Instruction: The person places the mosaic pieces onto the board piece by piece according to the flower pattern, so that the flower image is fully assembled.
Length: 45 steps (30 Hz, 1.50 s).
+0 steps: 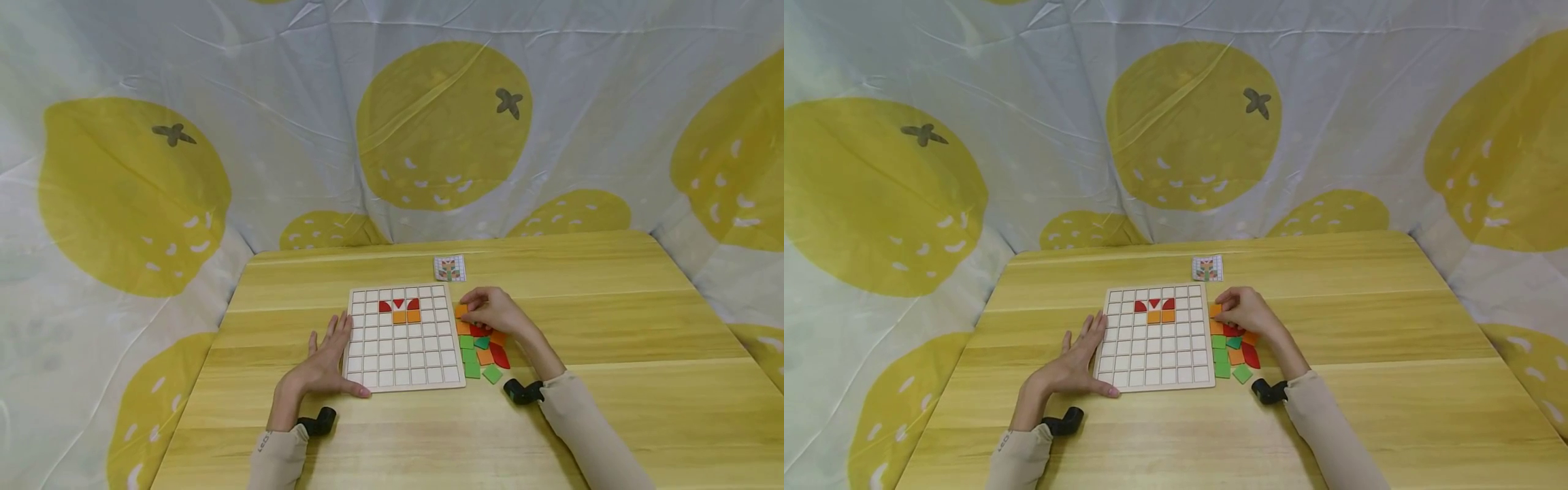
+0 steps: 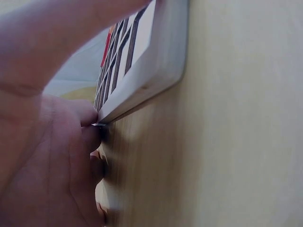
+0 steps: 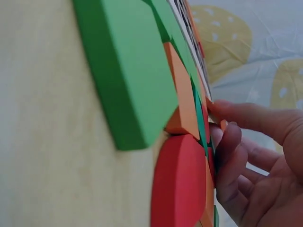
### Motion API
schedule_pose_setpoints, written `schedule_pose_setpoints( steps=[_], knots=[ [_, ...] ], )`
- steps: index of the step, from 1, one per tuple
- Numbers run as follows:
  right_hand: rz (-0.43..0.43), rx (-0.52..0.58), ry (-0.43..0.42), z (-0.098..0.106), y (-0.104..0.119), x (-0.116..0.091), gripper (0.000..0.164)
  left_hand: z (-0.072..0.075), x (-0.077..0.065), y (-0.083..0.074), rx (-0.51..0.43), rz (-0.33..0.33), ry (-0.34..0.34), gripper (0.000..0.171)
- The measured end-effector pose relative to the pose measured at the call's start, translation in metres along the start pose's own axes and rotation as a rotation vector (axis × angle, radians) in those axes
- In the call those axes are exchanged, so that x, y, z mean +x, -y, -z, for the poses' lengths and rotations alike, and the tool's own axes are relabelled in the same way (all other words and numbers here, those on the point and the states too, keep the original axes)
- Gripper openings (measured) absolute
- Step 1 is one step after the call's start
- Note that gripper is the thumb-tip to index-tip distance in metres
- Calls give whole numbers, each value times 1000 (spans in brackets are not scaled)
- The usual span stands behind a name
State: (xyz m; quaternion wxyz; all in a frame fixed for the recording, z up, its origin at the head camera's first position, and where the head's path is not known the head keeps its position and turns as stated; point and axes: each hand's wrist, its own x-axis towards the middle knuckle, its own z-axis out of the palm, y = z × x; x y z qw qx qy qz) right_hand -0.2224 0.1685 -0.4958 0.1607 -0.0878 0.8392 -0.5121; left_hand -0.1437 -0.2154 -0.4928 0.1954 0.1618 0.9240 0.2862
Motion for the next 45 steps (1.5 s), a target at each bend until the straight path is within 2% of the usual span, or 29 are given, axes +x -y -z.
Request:
schedule_pose_setpoints(
  steps=[15, 23, 28, 34, 40, 45],
  knots=[
    [18, 27, -18, 2, -2, 4, 31, 3, -2, -1, -17, -1, -1, 150],
    [31, 23, -78, -6, 7, 5, 29, 2, -2, 1, -3, 5, -1, 151],
    [21, 58, -80, -22, 27, 11, 29, 2, -2, 1, -2, 10, -2, 151],
    [70, 22, -31, -56, 53, 27, 25, 3, -2, 1, 2, 10, -3, 150],
    [100, -43, -17, -90, 64, 42, 21, 2, -3, 0, 13, 6, 3, 150],
    [101, -127, -60, -102, 66, 47, 20, 2, -2, 0, 10, -2, 6, 150]
  ],
)
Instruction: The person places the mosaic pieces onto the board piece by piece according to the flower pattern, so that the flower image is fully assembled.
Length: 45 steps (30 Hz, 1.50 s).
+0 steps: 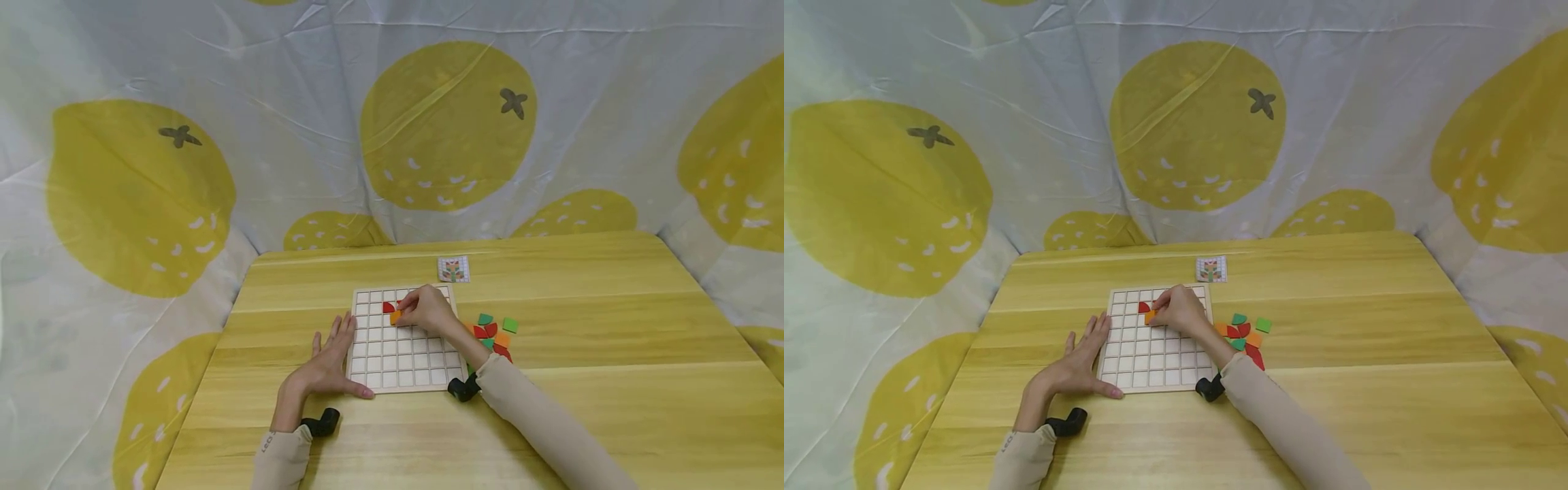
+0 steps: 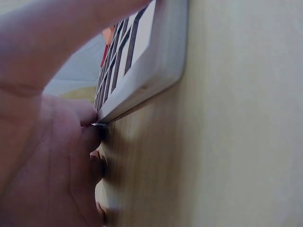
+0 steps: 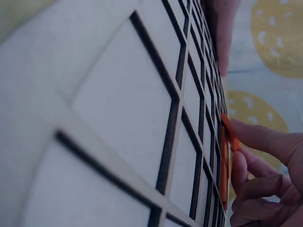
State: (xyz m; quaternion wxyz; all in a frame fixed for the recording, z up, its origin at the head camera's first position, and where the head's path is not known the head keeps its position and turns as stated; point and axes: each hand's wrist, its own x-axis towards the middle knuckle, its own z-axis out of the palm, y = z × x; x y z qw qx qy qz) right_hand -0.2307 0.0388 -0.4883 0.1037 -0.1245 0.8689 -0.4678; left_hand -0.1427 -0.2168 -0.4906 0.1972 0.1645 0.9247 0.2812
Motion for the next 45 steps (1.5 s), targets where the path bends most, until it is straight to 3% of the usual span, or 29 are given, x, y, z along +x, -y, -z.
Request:
schedule_pose_setpoints(
  steps=[24, 45],
  knots=[
    [-4, 16, 23, -7, 1, -1, 16, 0, 1, 0, -9, 4, 6, 150],
    [-35, -6, -51, -13, 1, 1, 15, 0, 1, -2, -15, 10, 8, 150]
  ],
)
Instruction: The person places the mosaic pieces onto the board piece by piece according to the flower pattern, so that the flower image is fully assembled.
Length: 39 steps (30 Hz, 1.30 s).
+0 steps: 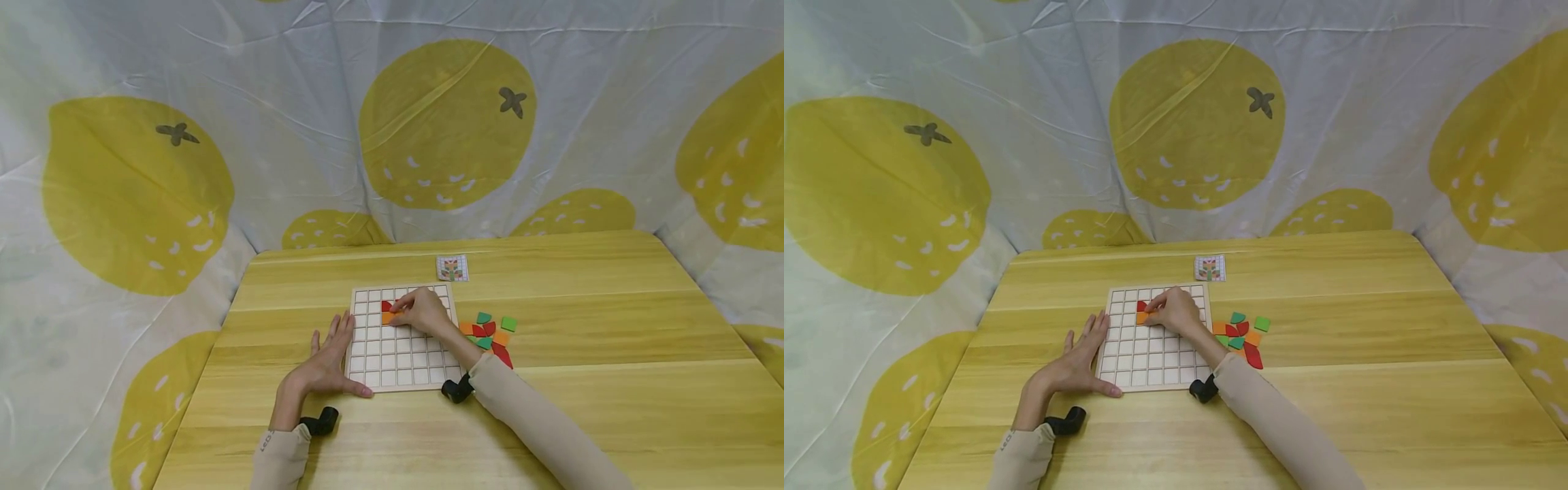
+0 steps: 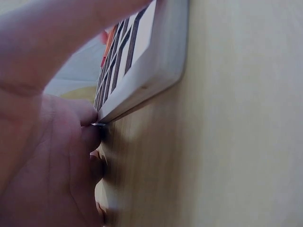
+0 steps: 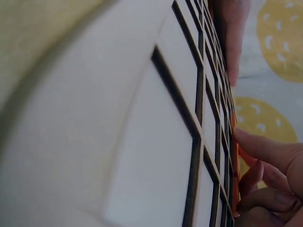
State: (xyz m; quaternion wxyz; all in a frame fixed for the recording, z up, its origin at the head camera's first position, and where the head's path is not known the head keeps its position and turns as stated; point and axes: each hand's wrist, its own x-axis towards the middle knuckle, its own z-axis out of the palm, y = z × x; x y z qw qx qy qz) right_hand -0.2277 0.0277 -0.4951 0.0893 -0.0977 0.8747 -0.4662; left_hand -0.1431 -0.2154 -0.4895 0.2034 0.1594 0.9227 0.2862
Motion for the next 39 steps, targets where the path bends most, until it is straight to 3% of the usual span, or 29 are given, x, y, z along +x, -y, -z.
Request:
schedule_pose_setpoints(
  steps=[5, 10, 14, 21, 25, 31, 39],
  knots=[
    [9, 2, 3, -1, 0, 0, 15, 0, 0, 1, 13, 5, -1, 150],
    [11, 89, 10, 12, -1, -4, 15, -1, 1, 1, 16, -1, -4, 151],
    [8, 132, 7, 36, -8, -10, 16, -2, 2, 1, 14, -3, -7, 151],
    [2, 35, 7, 86, -36, -27, 24, -3, 2, 1, 3, -11, -16, 151],
    [-19, 42, 40, 104, -52, -39, 26, -3, 1, 2, 5, -14, -18, 151],
    [-8, 46, 113, 116, -69, -49, 27, -2, 1, 2, 14, -9, -16, 150],
    [25, 27, 111, 127, -85, -57, 26, -2, 2, 0, 9, -1, -14, 150]
  ],
)
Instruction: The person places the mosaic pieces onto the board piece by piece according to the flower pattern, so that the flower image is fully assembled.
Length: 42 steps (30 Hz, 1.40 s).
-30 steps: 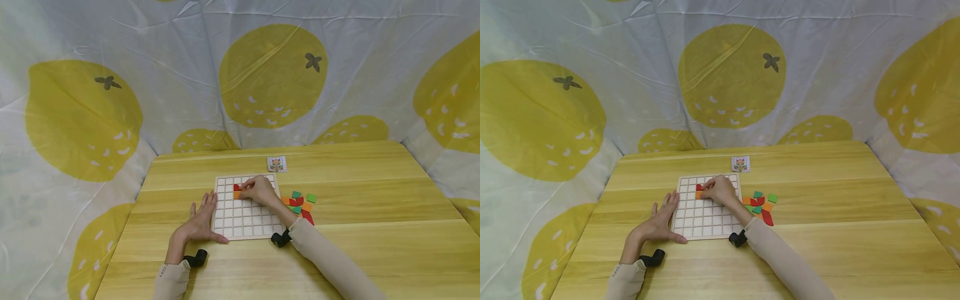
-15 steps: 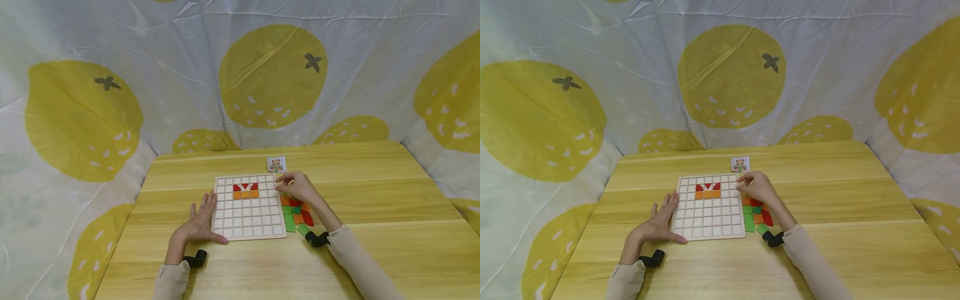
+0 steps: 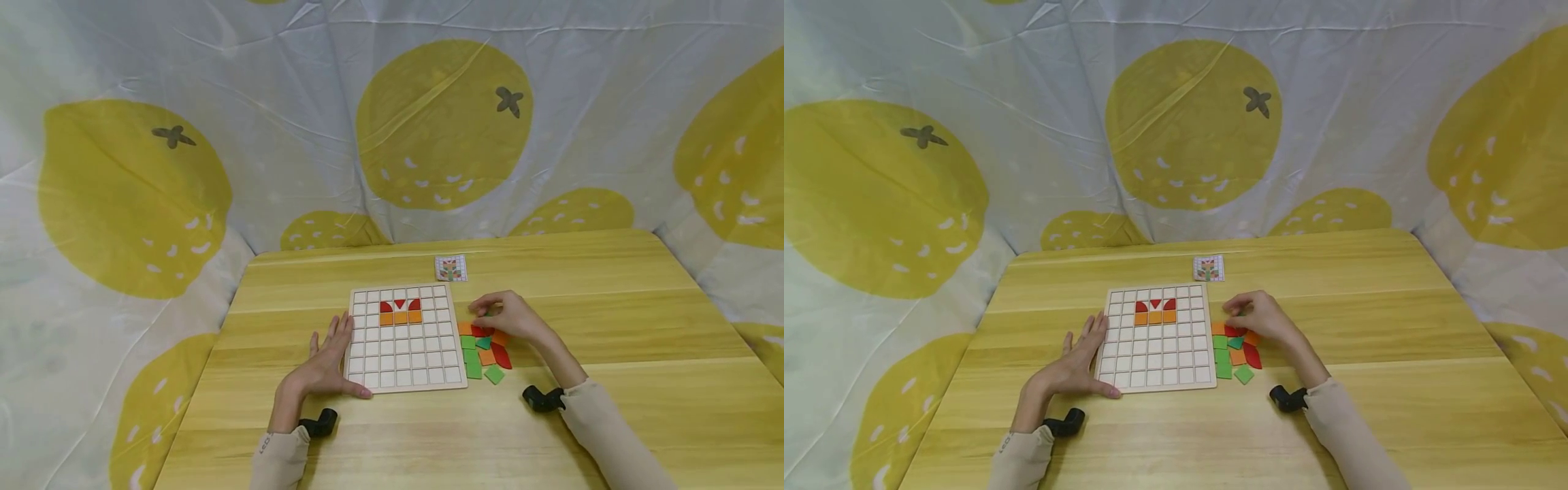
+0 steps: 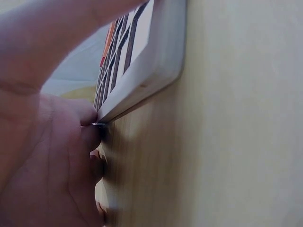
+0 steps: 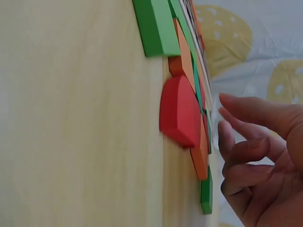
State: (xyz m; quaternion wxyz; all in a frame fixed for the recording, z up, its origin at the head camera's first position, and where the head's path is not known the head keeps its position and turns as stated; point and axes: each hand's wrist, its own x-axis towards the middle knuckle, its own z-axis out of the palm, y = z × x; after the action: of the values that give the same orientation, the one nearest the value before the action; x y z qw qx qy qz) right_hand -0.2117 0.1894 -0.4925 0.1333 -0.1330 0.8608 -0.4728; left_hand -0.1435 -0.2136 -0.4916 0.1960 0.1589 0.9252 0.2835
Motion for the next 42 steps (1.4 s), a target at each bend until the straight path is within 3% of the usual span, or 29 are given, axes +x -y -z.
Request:
schedule_pose_setpoints(
  steps=[7, 18, 30, 42],
  knots=[
    [1, -20, -50, 13, -10, -5, 25, -1, 1, 0, -1, 1, 1, 150],
    [14, -53, 7, 11, -9, -2, 21, -2, 2, 2, -9, 7, 6, 151],
    [-18, 28, 43, 7, -9, 0, 19, 0, -1, 2, -16, -13, -6, 150],
    [0, 90, 64, 14, -14, -1, 34, 1, -2, 0, -13, -1, -2, 149]
  ],
)
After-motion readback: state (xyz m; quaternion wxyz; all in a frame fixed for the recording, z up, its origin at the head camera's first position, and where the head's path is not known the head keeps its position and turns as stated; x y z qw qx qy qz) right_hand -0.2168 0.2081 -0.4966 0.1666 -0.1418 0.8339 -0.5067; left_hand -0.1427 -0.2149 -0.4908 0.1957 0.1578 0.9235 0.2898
